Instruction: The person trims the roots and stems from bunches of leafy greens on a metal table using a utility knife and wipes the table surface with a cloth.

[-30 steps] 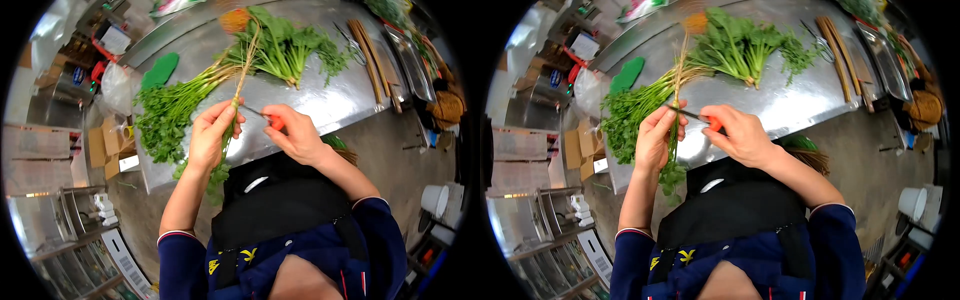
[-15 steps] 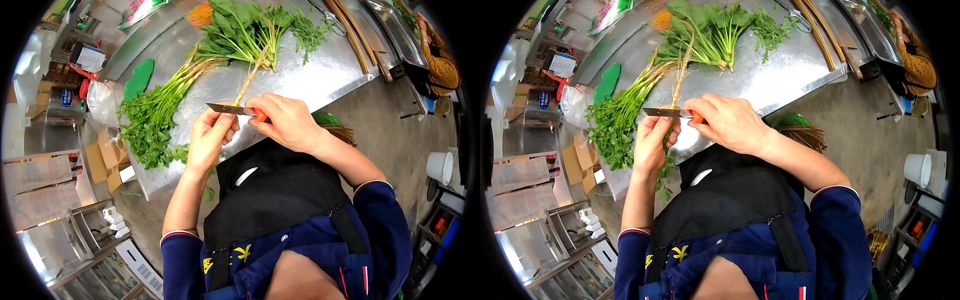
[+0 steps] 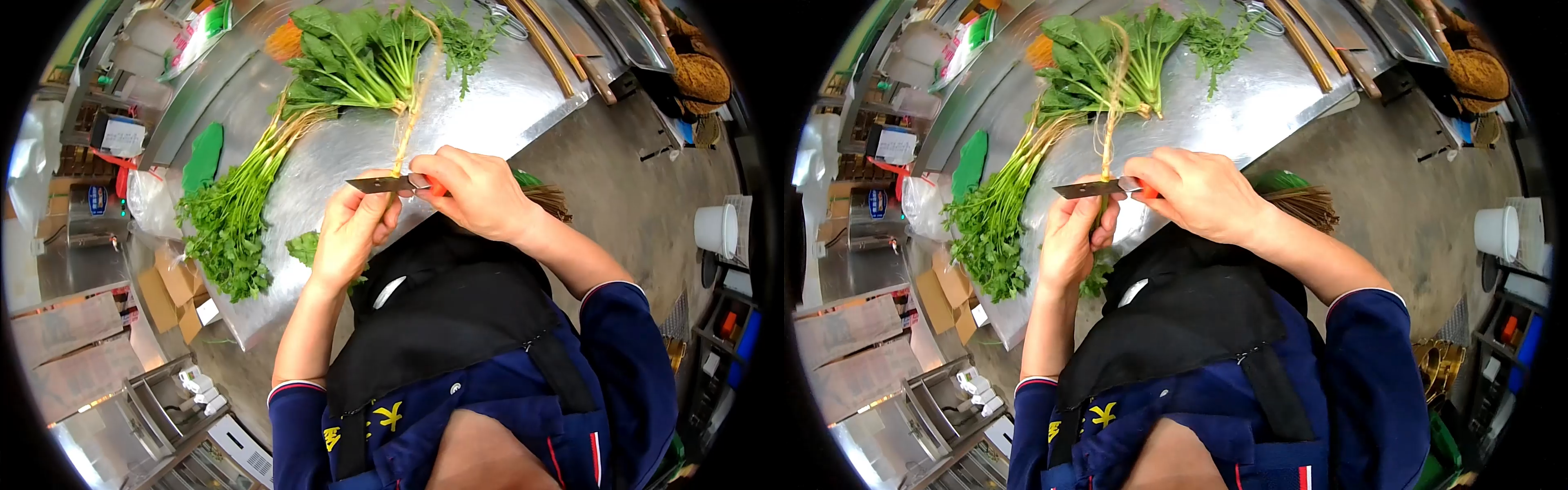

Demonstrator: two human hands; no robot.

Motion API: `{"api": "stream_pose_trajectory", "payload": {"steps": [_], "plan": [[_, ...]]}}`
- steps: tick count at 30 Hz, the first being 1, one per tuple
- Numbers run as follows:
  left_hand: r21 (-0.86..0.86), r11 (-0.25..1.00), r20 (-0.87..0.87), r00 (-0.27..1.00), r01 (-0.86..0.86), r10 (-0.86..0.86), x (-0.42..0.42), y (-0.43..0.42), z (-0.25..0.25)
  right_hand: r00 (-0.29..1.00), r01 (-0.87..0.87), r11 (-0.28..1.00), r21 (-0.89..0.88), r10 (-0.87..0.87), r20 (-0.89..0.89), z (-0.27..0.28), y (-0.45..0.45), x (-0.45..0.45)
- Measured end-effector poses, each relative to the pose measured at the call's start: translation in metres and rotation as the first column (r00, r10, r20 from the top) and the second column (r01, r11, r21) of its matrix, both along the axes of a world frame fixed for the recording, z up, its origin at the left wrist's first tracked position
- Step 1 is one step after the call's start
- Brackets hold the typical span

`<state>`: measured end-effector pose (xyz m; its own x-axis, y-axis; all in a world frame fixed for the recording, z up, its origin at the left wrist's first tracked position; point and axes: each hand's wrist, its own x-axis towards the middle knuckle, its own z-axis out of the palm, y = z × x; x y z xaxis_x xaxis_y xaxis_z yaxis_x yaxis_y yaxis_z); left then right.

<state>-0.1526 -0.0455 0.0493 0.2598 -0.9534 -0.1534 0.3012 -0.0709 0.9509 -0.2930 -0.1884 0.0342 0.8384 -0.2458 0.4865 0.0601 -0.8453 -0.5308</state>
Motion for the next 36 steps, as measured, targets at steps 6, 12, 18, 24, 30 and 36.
{"api": "stream_pose_trajectory", "payload": {"steps": [6,12,18,24,30,36], "plan": [[-0.053,0.998,0.047,0.999,-0.014,0.017,-0.002,-0.007,0.01,0.862,0.496,0.822,0.281,-0.504,-0.048,-0.027,-0.043,-0.018],[-0.035,0.994,0.127,0.987,-0.1,0.103,0.001,-0.006,0.013,0.975,0.172,0.928,0.332,-0.208,0.078,-0.003,-0.009,-0.009],[-0.089,0.956,0.373,0.881,-0.279,0.291,0.004,0.001,0.004,0.993,0.052,0.982,0.183,-0.07,0.092,0.001,0.002,0.006],[-0.188,0.947,0.634,0.704,-0.261,0.32,0.003,0.002,0.005,0.987,-0.002,0.886,0.464,-0.074,0.145,0.001,0.012,0.021],[-0.125,0.956,0.688,0.671,-0.266,0.276,0.003,0.011,0.005,0.987,-0.064,0.81,0.583,-0.035,0.157,-0.004,0.019,0.032],[0.122,0.956,0.93,0.367,-0.267,-0.016,0.045,0.048,0.003,0.998,-0.011,0.735,0.678,0.044,-0.033,-0.023,0.015,0.041]]}}
